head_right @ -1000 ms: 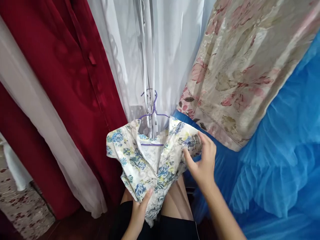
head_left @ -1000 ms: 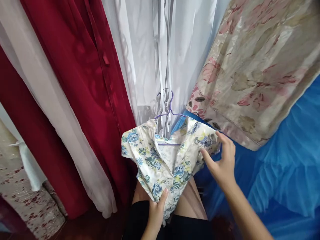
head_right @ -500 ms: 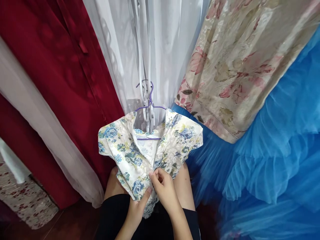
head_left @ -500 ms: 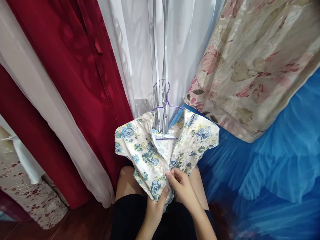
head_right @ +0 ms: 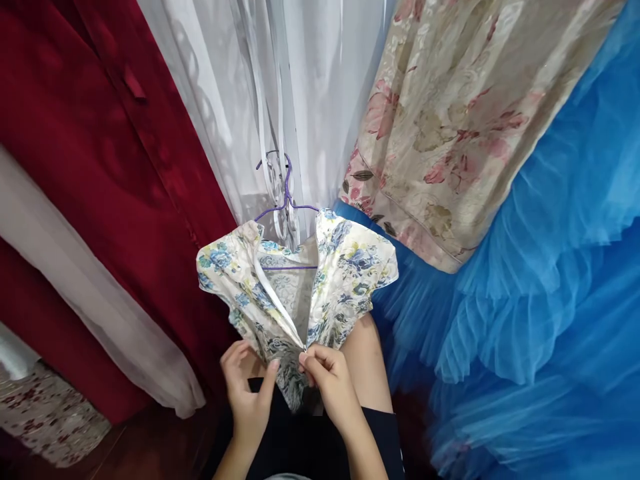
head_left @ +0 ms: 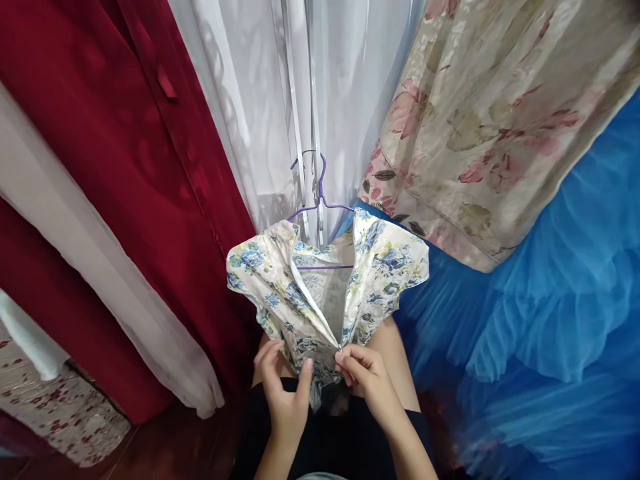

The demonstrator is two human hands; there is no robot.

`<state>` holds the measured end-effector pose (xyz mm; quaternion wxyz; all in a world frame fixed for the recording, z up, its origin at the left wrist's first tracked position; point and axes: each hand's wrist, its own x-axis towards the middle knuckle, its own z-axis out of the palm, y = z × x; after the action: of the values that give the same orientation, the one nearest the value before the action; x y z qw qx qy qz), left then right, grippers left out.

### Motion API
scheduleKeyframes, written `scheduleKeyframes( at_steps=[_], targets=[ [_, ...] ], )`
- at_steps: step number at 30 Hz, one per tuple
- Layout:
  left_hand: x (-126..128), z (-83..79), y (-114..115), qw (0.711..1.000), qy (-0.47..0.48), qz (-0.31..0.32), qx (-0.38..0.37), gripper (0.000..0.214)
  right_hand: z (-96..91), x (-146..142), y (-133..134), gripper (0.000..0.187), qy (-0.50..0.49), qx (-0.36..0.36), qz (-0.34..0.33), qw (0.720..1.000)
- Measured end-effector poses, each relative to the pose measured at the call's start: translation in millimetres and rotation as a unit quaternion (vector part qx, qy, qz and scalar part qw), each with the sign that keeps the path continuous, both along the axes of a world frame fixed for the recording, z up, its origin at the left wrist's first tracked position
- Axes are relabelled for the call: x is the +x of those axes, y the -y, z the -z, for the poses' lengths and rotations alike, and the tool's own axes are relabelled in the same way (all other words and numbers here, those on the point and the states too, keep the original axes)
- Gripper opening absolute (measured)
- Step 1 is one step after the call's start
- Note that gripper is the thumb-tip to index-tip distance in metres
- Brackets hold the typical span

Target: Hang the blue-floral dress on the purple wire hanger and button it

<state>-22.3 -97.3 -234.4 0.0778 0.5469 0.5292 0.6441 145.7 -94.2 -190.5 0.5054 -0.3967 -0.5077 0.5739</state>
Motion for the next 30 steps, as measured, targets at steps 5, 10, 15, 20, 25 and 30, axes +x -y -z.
scheduleKeyframes(
  at_steps=[5,10,15,20,25,30],
  targets=[
    [28.3,-8.5,-10.4,0.969,-0.079,0.210,-0.106,0.029,-15.4,0.8,7.4,0.034,0.019,-0.035,-0.080,0.996],
    [30.8,-15.4,-13.2,0.949,-0.063,0.276,-0.135,0.006,-28.5,2.6,-2.7,0.035,-0.021,-0.046,-0.058,0.997],
    [23.9,-34.2,-6.7,0.926,-0.129,0.289,-0.206,0.010,-55.2,2.3,-28.9,0.032,-0.099,-0.074,0.005,0.992],
    [25.6,-52.3,-5.2,0.898,-0.181,0.297,-0.269,0.007,-114.7,1.5,-67.5,0.030,-0.090,0.002,0.025,0.996],
    [30.0,-47.0,-3.1,0.884,-0.215,0.298,-0.288,0.009,-170.6,1.4,-97.0,0.039,-0.127,0.091,0.032,0.987],
    [16.7,-45.6,-15.7,0.871,-0.226,0.323,-0.294,0.005,-170.3,-4.4,-92.8,0.024,-0.117,0.145,0.055,0.981]
  ],
)
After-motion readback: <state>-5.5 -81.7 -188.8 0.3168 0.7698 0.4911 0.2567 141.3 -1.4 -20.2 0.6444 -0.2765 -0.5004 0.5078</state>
